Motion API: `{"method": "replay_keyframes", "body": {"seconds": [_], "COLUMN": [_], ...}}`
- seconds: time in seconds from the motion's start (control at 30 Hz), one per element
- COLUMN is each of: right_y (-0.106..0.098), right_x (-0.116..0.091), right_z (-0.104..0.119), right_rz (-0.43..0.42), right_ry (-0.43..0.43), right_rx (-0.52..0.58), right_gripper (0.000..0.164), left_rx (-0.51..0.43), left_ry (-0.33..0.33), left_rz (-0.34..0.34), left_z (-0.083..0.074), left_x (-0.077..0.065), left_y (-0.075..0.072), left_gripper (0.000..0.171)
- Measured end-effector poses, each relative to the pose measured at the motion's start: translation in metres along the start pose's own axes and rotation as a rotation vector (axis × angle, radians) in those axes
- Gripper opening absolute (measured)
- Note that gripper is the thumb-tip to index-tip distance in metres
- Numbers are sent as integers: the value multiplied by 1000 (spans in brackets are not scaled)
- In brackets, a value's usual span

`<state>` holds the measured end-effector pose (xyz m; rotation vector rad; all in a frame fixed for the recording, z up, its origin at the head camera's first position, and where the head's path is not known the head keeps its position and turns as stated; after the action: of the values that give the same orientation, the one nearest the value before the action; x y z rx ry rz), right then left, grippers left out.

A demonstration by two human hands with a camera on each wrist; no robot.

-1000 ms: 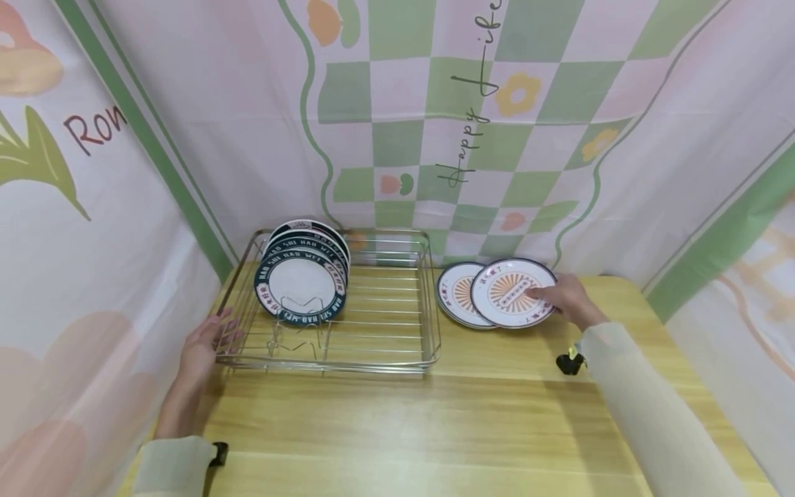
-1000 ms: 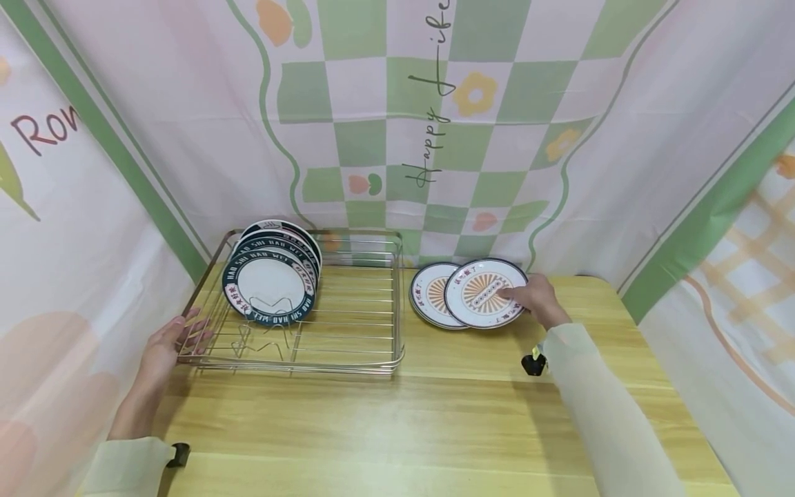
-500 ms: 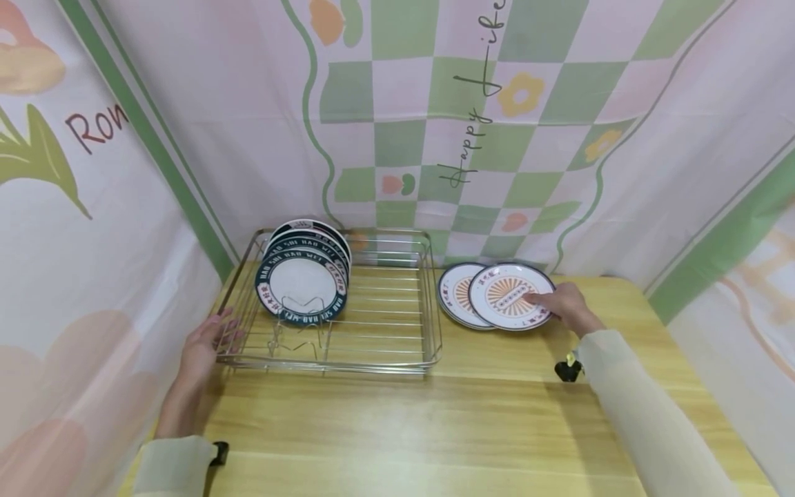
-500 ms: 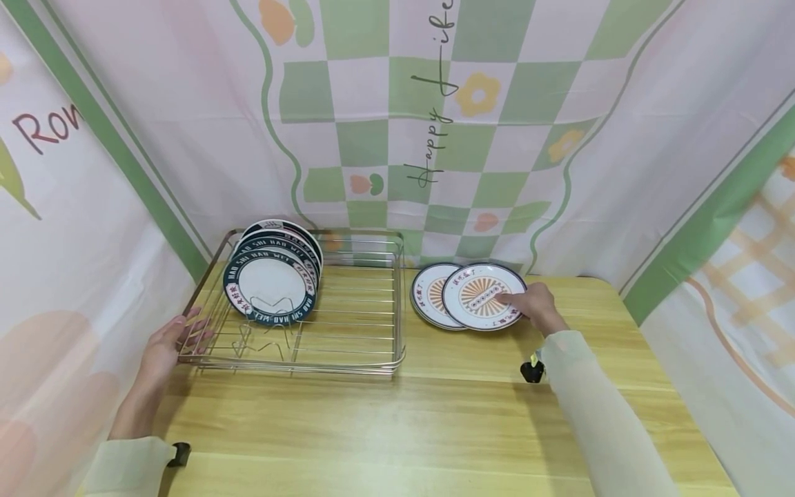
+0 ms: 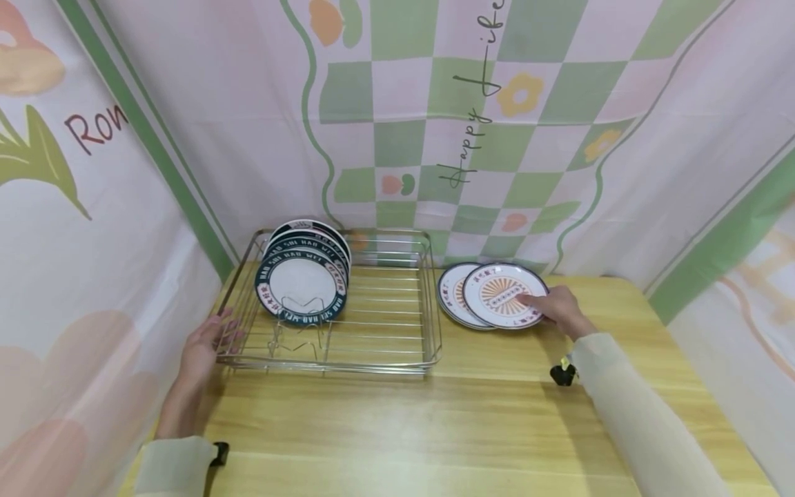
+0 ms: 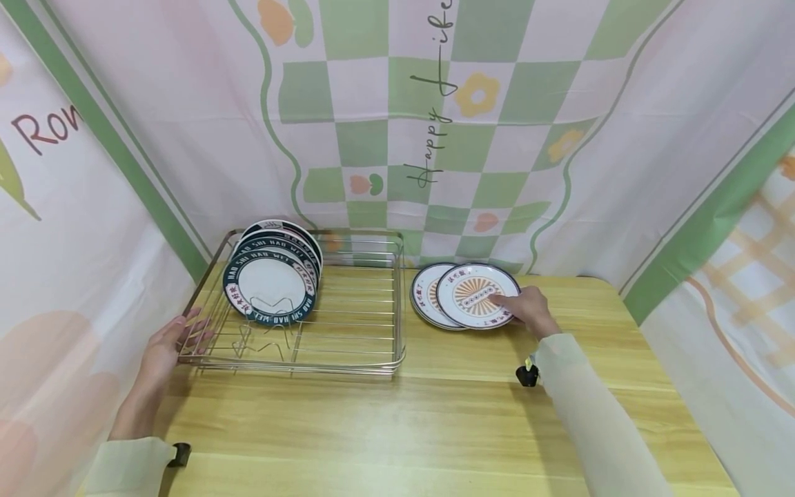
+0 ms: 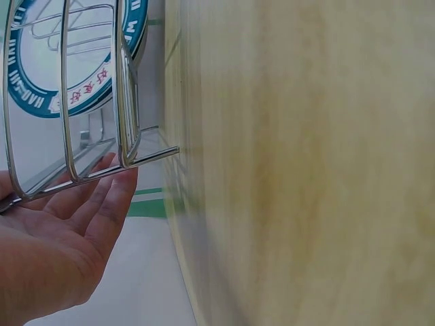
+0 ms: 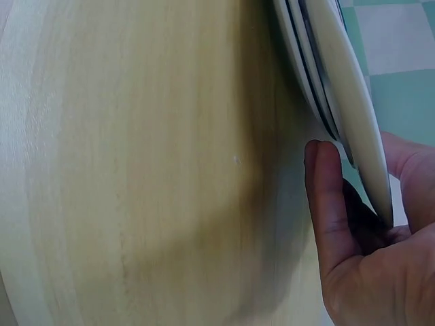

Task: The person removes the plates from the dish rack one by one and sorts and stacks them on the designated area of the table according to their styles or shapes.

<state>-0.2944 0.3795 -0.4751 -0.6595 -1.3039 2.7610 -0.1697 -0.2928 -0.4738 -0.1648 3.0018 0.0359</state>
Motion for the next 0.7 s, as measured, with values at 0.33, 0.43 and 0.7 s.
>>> {"method": "replay_keyframes", "body": {"seconds": [0.33, 0.43, 0.7], "right_y": [15, 20, 32], "right_x": [-3, -3, -2], "right_z": [5, 8, 14], "right_rz": [3, 15, 16], "right_ry": [-33, -48, -96], "right_rx": [58, 80, 67], "right_gripper": [46, 46, 48], "left_rx": [-4, -15, -46], "left_ry": [10, 6, -25], "left_rz": [-7, -14, -13], "left_z": [-1, -1, 0], "left_x": [-1, -1, 1], "left_y": [0, 0, 0], "left_gripper": [57, 57, 57]}}
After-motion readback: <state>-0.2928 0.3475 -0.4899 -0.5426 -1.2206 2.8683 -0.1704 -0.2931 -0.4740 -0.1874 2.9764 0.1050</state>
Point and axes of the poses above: each hand's wrist, its own x-axis towards the middle knuckle, its own y-axis out of the palm, z = x × y, the point moved 3 cm from there along x, towards the middle knuckle, and after that the axes turned 13 degrees about -x, right-handed, at the moved point
